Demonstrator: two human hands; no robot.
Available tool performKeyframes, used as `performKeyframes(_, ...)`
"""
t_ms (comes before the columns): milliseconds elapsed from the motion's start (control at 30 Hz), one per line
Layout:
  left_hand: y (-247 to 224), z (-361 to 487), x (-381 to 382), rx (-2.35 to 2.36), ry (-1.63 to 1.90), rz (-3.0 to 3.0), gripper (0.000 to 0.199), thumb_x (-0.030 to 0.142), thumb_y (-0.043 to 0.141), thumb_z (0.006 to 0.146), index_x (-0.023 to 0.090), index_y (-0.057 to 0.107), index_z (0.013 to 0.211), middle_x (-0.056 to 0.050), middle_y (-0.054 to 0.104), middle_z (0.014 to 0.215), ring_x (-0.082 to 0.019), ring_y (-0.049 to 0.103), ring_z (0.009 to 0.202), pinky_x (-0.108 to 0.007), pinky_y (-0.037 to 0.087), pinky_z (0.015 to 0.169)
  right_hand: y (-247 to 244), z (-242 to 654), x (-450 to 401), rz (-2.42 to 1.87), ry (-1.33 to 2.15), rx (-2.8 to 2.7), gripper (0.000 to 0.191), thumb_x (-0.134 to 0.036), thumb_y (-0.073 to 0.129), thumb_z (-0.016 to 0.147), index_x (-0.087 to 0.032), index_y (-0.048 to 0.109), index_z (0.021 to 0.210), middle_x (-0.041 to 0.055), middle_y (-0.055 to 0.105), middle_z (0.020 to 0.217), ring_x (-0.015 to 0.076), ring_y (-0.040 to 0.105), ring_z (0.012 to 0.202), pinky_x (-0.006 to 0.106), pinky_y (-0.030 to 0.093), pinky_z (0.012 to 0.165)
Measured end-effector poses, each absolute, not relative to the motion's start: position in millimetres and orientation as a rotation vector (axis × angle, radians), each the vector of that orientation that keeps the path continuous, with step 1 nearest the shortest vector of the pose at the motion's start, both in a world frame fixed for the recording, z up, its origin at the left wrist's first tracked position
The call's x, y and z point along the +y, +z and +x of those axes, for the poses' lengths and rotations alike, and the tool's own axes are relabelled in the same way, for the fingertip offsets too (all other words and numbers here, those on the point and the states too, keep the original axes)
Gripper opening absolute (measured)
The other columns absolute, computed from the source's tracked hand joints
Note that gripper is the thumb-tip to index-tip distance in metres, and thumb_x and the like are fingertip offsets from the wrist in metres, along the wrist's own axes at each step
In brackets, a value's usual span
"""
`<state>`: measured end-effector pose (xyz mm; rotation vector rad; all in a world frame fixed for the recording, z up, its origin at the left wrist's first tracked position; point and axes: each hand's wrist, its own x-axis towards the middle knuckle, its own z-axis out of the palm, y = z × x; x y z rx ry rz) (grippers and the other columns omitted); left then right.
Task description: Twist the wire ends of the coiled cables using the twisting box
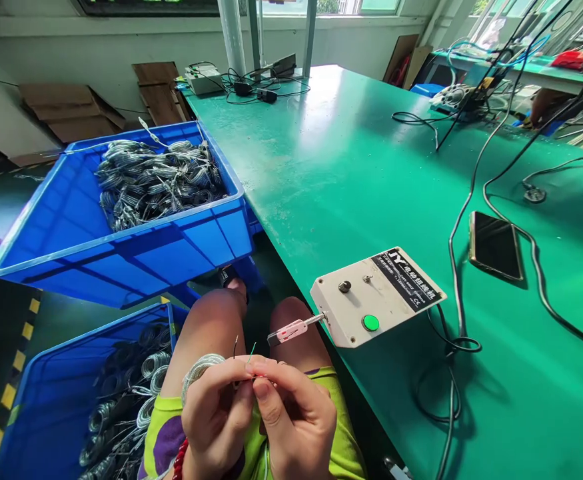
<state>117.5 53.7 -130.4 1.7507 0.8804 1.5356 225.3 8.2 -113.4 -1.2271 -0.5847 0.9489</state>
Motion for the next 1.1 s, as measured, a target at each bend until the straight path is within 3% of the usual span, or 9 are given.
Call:
performKeyframes(100,-132.7,117.5,54.6,0.893,1.534,1.734,0.026,0.01,0.073,0.106,0.021,0.078,0.129,-0.005,0.089,0.112,-0.018,0.089,0.093,-0.02,0.072,0.087,-117.7,226.6,10.6,-1.203,1.012,-0.556,0.018,-0.052,0.095,0.096,-0.035,0.098,0.101,0.0093,0.093,0.098,0.0296,0.086,0.081,0.042,0.074,0.08)
performKeyframes(233,-136.7,117.4,56.6,0.878,1.539,1.695,0.028,0.006,0.074,0.106,0.02,0.075,0.129,-0.005,0.088,0.113,-0.015,0.087,0.094,-0.017,0.071,0.087,-125.9,233.4,14.6,-1.145,0.991,-0.646,0.013,-0.043,0.094,0.097,-0.031,0.097,0.101,0.0056,0.084,0.074,0.0132,0.061,0.048,0.025,0.055,0.049)
performKeyframes(333,-138.5,118.1,59.2,0.828,1.551,1.63,0.029,0.001,0.07,0.105,0.019,0.074,0.127,-0.005,0.086,0.112,-0.014,0.086,0.096,-0.017,0.07,0.088,-129.7,239.3,19.7,-1.174,1.02,-0.605,0.033,-0.053,0.086,0.103,-0.022,0.094,0.093,0.0031,0.07,0.058,0.0105,0.054,0.044,0.021,0.042,0.045)
performKeyframes(467,-140.2,121.1,64.3,0.799,1.57,1.606,0.033,-0.004,0.069,0.102,0.018,0.075,0.126,-0.004,0.083,0.107,-0.015,0.084,0.101,-0.021,0.069,0.092,-130.8,247.0,31.2,-1.273,1.02,-0.409,0.059,-0.069,0.076,0.105,-0.016,0.085,0.081,0.0019,0.061,0.053,0.0116,0.053,0.045,0.021,0.04,0.045)
performKeyframes(600,-140.1,124.4,68.5,0.835,1.59,1.617,0.032,-0.005,0.071,0.101,0.018,0.076,0.122,-0.005,0.081,0.104,-0.014,0.081,0.092,-0.018,0.066,0.076,-133.0,250.8,41.7,-1.222,1.023,-0.326,0.057,-0.072,0.079,0.101,-0.018,0.082,0.082,0.0024,0.068,0.065,0.0132,0.059,0.05,0.023,0.049,0.05)
performKeyframes(700,-139.9,126.0,69.9,0.868,1.584,1.621,0.028,-0.004,0.072,0.101,0.018,0.076,0.119,-0.005,0.079,0.101,-0.014,0.079,0.085,-0.018,0.062,0.066,-137.6,251.7,46.0,-1.132,1.083,-0.305,0.048,-0.068,0.081,0.101,-0.021,0.086,0.093,0.0062,0.08,0.097,0.0112,0.063,0.058,0.024,0.057,0.057)
performKeyframes(800,-140.9,127.6,71.2,0.869,1.579,1.604,0.028,-0.003,0.072,0.101,0.018,0.076,0.119,-0.004,0.078,0.098,-0.013,0.076,0.082,-0.017,0.059,0.063,-143.0,254.3,49.5,-1.061,1.119,-0.186,0.046,-0.067,0.096,0.087,-0.025,0.09,0.103,0.0078,0.081,0.119,0.0117,0.068,0.067,0.022,0.059,0.057)
performKeyframes(933,-144.1,129.7,72.9,0.856,1.563,1.534,0.027,-0.003,0.073,0.102,0.019,0.076,0.117,-0.003,0.078,0.096,-0.012,0.074,0.08,-0.017,0.06,0.066,-147.0,261.1,52.8,-0.977,1.16,-0.112,0.055,-0.063,0.11,0.07,-0.026,0.093,0.107,0.006,0.08,0.095,0.0155,0.073,0.072,0.022,0.064,0.064)
performKeyframes(1100,-146.8,131.9,69.7,0.9,1.514,1.488,0.023,0.003,0.075,0.104,0.022,0.077,0.117,-0.002,0.08,0.099,-0.013,0.078,0.084,-0.017,0.064,0.071,-146.8,264.0,52.5,-0.859,1.259,-0.178,0.047,-0.06,0.102,0.086,-0.024,0.094,0.116,-0.0041,0.056,0.058,0.0074,0.052,0.055,0.016,0.06,0.064)
